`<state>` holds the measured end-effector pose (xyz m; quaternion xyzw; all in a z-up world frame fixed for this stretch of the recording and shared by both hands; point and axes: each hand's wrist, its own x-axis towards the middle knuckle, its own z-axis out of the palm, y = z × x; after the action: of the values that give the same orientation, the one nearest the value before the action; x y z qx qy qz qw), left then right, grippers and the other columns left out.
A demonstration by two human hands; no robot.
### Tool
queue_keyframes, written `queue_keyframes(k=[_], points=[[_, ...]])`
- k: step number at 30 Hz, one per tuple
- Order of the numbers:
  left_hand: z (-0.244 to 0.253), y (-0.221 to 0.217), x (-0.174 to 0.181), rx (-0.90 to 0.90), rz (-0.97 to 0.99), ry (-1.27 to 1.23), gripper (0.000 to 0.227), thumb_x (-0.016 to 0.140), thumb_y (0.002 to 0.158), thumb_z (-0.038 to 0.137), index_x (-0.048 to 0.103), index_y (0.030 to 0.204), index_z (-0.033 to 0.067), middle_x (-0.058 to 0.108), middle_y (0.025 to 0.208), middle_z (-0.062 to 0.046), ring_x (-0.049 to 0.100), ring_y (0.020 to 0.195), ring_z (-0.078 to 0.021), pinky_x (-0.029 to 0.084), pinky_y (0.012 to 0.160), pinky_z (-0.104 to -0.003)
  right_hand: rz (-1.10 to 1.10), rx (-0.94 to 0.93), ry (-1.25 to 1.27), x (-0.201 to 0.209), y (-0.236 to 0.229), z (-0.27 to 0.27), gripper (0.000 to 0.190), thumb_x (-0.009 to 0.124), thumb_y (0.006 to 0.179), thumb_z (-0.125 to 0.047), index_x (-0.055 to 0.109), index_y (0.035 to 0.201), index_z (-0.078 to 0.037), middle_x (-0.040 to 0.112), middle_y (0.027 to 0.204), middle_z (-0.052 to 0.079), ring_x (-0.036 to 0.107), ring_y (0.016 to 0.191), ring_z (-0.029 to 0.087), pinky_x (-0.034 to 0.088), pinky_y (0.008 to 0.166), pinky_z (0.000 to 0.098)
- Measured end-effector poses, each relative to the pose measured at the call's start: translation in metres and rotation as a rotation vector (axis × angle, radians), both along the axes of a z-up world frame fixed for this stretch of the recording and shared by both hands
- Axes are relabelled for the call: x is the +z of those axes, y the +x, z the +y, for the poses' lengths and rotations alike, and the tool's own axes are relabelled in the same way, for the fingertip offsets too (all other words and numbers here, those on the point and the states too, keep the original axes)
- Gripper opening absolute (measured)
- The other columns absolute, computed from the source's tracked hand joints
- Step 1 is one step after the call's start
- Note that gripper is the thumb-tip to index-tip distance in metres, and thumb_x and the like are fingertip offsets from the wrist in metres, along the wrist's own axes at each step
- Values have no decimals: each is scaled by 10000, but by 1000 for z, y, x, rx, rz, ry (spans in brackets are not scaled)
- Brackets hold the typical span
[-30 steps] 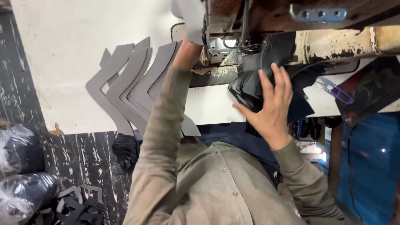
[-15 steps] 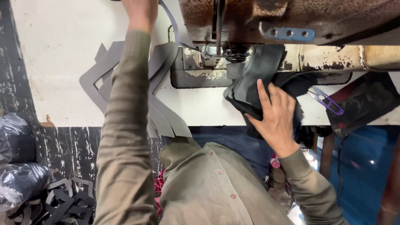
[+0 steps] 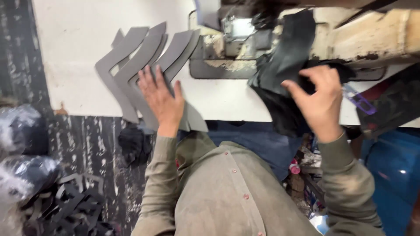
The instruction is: Sewing together various shoe material pieces using an industrial sewing machine.
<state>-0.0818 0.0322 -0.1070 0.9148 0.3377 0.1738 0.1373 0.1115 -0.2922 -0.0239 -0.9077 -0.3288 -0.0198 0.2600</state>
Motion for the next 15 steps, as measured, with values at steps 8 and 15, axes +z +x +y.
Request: queue_keyframes(k=[8, 15], points=[[34, -12, 1, -2, 20, 25, 541, 707, 1037, 215, 507, 1515, 62, 460, 1524, -159, 353, 1497, -364, 316, 1234, -511, 82, 32, 293, -1, 18, -21, 89, 715, 1065, -1, 688, 1063, 84, 683, 997, 96, 633, 899, 120, 487, 821, 257], [113, -23, 13, 107, 259, 143, 553, 769, 907, 218, 567, 1382, 18, 495, 1385, -192, 436, 1310, -353, 399, 1041, -511, 462, -165, 380, 44, -40, 16, 267, 782, 1075, -109, 633, 886, 5, 472, 725, -64, 366, 613, -9, 234, 545, 188]])
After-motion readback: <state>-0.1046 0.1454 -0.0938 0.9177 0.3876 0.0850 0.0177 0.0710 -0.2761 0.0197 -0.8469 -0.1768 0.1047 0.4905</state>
